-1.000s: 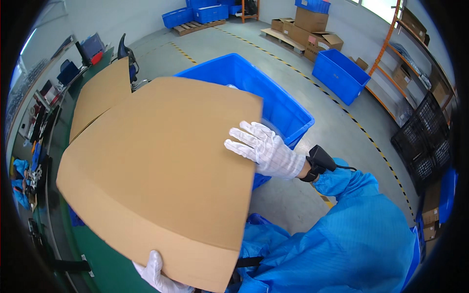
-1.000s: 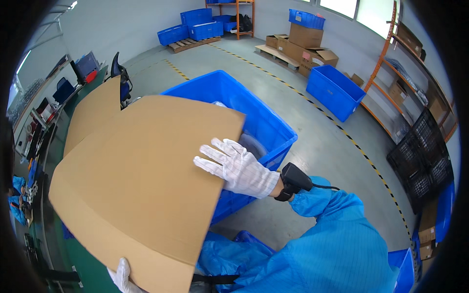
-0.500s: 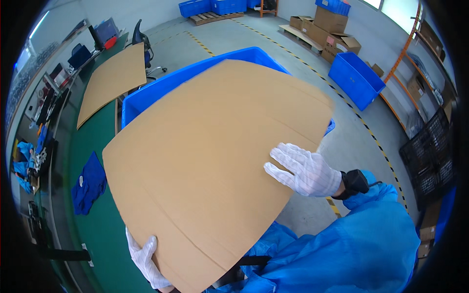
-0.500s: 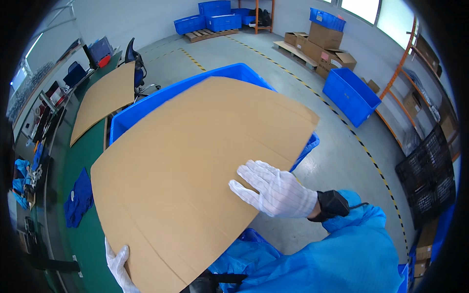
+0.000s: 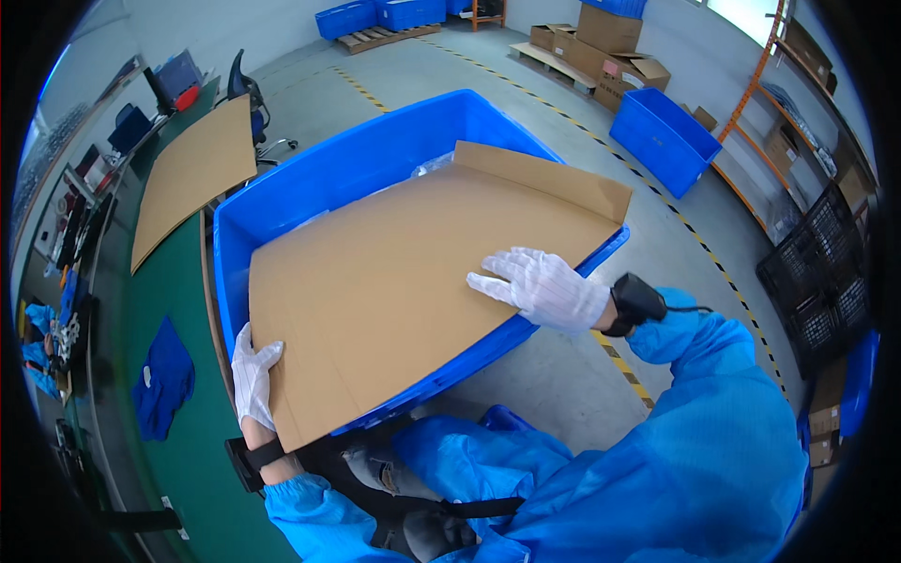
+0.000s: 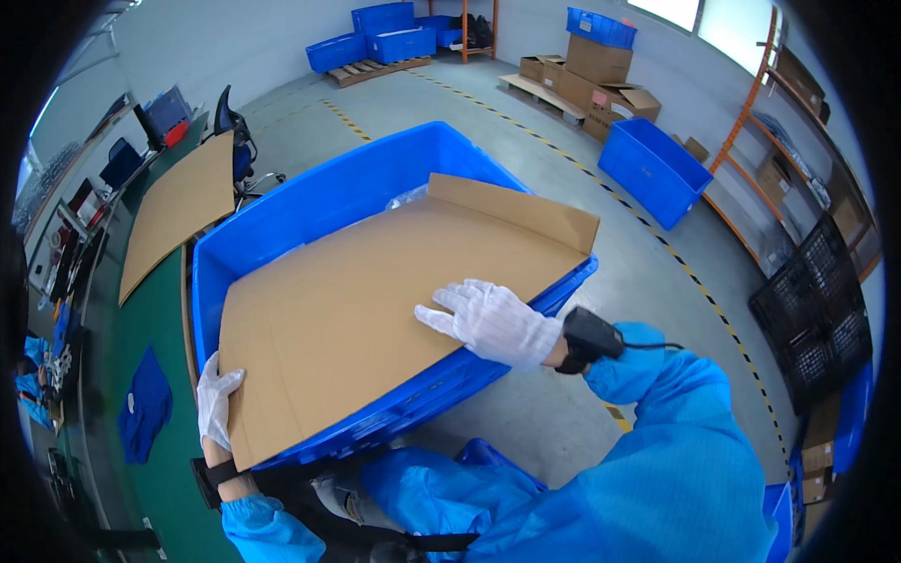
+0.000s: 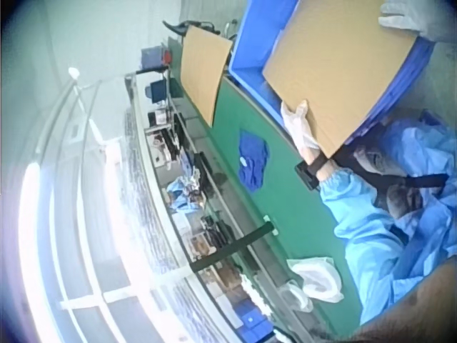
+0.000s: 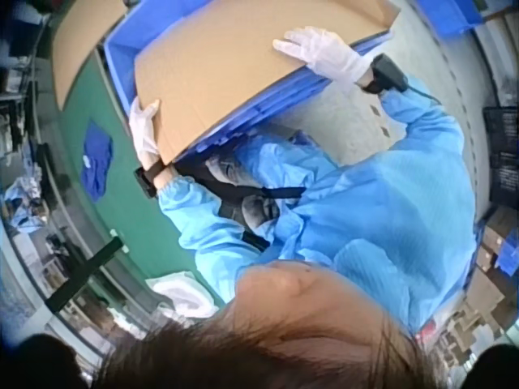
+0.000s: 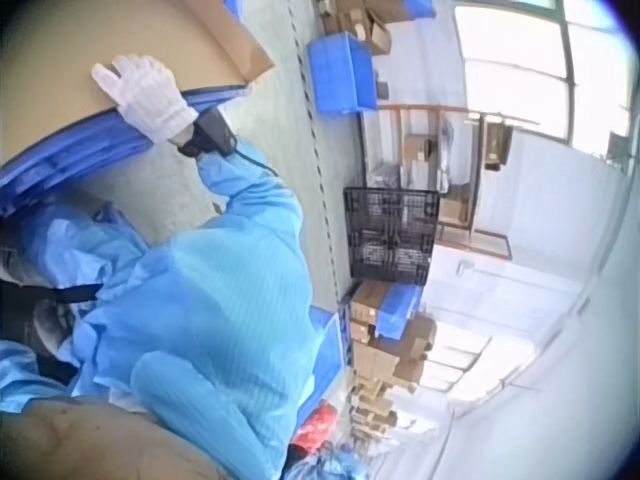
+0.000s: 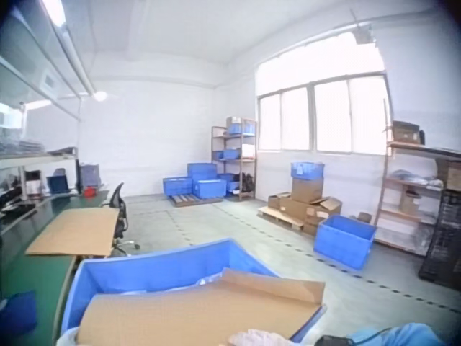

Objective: Placing bubble-wrapped U-shaped plastic components into a large blue bin and inserting cardboard sheets as layer dividers.

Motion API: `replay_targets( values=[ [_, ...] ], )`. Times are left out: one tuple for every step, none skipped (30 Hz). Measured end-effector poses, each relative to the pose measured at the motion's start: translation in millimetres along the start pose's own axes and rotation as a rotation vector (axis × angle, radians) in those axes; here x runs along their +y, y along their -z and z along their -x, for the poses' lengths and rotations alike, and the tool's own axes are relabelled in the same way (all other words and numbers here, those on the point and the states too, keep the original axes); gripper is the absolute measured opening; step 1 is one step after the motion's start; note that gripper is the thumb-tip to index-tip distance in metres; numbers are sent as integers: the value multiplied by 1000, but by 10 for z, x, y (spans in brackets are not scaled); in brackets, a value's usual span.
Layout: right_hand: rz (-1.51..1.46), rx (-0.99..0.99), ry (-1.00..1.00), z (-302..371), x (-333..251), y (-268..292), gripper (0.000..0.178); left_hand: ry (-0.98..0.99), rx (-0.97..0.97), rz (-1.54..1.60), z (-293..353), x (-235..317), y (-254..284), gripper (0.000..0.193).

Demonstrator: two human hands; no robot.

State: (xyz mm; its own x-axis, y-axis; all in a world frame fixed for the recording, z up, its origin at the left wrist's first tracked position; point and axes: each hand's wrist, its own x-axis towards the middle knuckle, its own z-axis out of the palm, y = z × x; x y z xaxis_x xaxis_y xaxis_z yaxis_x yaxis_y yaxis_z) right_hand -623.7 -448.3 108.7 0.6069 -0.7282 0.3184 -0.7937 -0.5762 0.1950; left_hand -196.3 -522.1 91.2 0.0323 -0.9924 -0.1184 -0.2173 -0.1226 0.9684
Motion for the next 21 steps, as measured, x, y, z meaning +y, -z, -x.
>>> replay_targets(
  values=[
    [53,-71,34,-35,80,21,59,2,-13,1,-43,-17,-50,66],
    [55,-80,26,-17,97,-6,59,-18,-1,89,-74,-43,-94,66],
    [138,-74,58,6,112,-46,55,-36,13,177,-96,-76,-134,66],
    [219,-65,93,7,124,-82,52,-32,7,177,-92,-83,-147,66],
    [218,-72,89,3,122,-97,52,-41,19,245,-57,-80,-146,66],
    [212,-76,105,-3,108,-102,50,-49,32,314,-24,-88,-140,66],
    [206,-82,124,-27,87,-107,49,-78,15,328,-26,-134,-90,67],
    [211,-87,105,-30,74,-49,49,-89,4,344,39,72,-134,66],
    [114,-45,82,-40,53,30,48,-128,25,339,71,191,-147,66],
    [19,-5,60,-52,16,62,47,-165,45,339,118,230,-129,66],
    [6,7,80,-88,5,51,46,-167,60,315,139,237,-95,66],
    [20,-6,60,-125,2,28,46,-171,73,291,123,228,-48,67],
    [1,-28,79,-187,-17,-17,49,-167,68,299,122,199,21,67],
    [-16,-47,92,-236,-26,-78,53,-169,49,305,38,122,76,67],
    [-26,-35,84,-257,-32,-173,57,-189,59,273,-58,45,132,67],
    [-18,-41,72,-270,-14,-209,57,-208,72,243,-112,39,110,67],
    [-22,-132,44,-284,13,-231,61,-183,19,250,-146,76,84,68],
    [-29,-220,18,-291,43,-233,67,-183,11,253,-226,58,50,68],
    [-32,-221,23,-322,60,-223,67,-188,-7,209,-318,-29,58,68],
    [-135,-346,-72,-358,97,-185,78,-195,-26,167,-422,-106,51,68],
    [-240,-470,-165,-397,132,-167,91,-209,-20,146,-516,-159,45,67]
  ],
)
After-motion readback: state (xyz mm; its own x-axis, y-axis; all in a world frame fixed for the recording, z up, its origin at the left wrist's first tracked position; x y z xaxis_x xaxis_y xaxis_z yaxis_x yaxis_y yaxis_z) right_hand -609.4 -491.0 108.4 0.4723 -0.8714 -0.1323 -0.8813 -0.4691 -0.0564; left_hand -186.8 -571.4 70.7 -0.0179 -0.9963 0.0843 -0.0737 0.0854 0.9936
